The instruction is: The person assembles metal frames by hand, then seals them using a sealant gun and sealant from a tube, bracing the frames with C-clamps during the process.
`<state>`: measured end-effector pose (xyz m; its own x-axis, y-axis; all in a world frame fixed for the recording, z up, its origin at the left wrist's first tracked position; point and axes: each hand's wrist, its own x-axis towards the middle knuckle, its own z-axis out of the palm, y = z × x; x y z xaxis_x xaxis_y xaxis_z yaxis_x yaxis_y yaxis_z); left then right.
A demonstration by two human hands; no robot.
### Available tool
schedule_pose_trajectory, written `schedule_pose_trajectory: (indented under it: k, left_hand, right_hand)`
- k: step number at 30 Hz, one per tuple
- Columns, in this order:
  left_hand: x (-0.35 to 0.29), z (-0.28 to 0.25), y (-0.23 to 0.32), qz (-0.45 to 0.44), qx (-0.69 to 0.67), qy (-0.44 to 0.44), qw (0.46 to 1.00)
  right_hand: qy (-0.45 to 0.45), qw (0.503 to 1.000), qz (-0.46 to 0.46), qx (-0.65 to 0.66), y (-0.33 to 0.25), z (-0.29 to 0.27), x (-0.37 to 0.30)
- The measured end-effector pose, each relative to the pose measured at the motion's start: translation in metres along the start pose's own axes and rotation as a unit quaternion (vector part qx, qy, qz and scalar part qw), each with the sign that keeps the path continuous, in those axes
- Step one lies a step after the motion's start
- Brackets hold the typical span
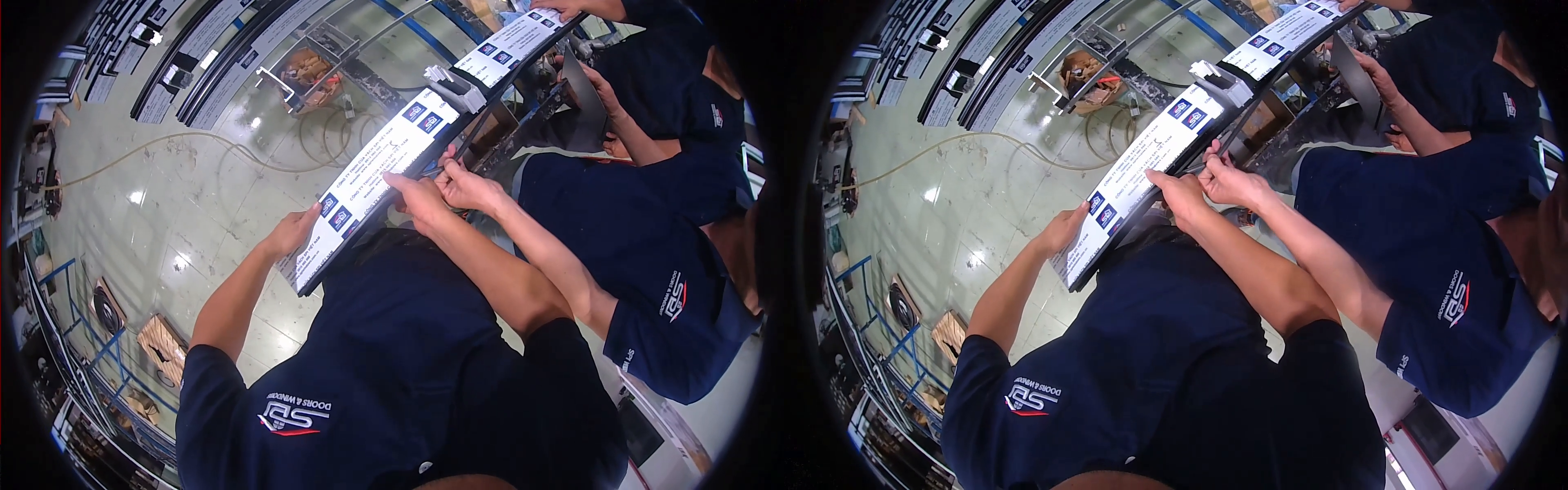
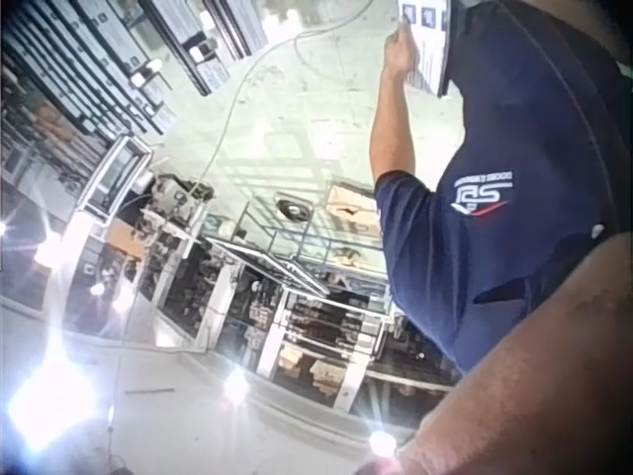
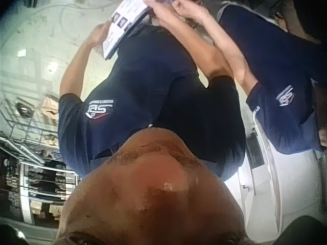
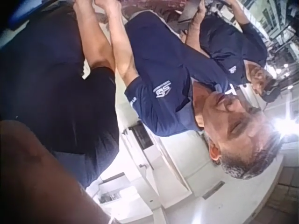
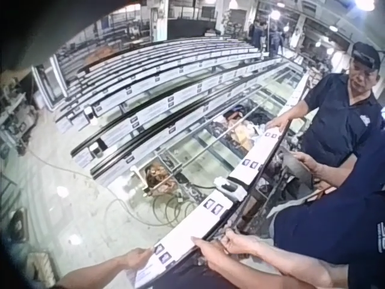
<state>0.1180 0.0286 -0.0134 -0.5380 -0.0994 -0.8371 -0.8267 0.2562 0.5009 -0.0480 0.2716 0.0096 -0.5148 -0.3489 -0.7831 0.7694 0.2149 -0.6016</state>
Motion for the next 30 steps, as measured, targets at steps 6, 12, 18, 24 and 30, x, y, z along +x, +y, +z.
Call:
schedule_pose_trajectory:
  k: [6, 12, 18, 24, 30]
  left_hand:
    - [0.004, 0.004, -0.006, 0.035, -0.003, 0.021, 0.999]
    - [-0.001, 0.007, 0.004, 0.045, 0.071, 0.082, 0.993]
    - [-0.004, 0.011, -0.002, 0.064, 0.109, 0.142, 0.982]
    - [-0.016, 0.025, -0.026, 0.245, 0.163, 0.341, 0.893]
    - [-0.097, 0.062, -0.079, 0.182, 0.205, 0.315, 0.909]
  right_hand:
    - [-0.001, 0.995, 0.021, -0.100, 0.003, -0.013, 0.001]
    - [-0.022, 0.992, 0.098, -0.077, 0.025, -0.028, 0.002]
    - [-0.082, 0.993, 0.064, -0.047, 0.043, -0.045, 0.000]
    - [-0.033, 0.995, -0.025, -0.096, 0.063, -0.055, -0.011]
    - [-0.027, 0.998, 0.025, -0.044, 0.113, -0.068, -0.005]
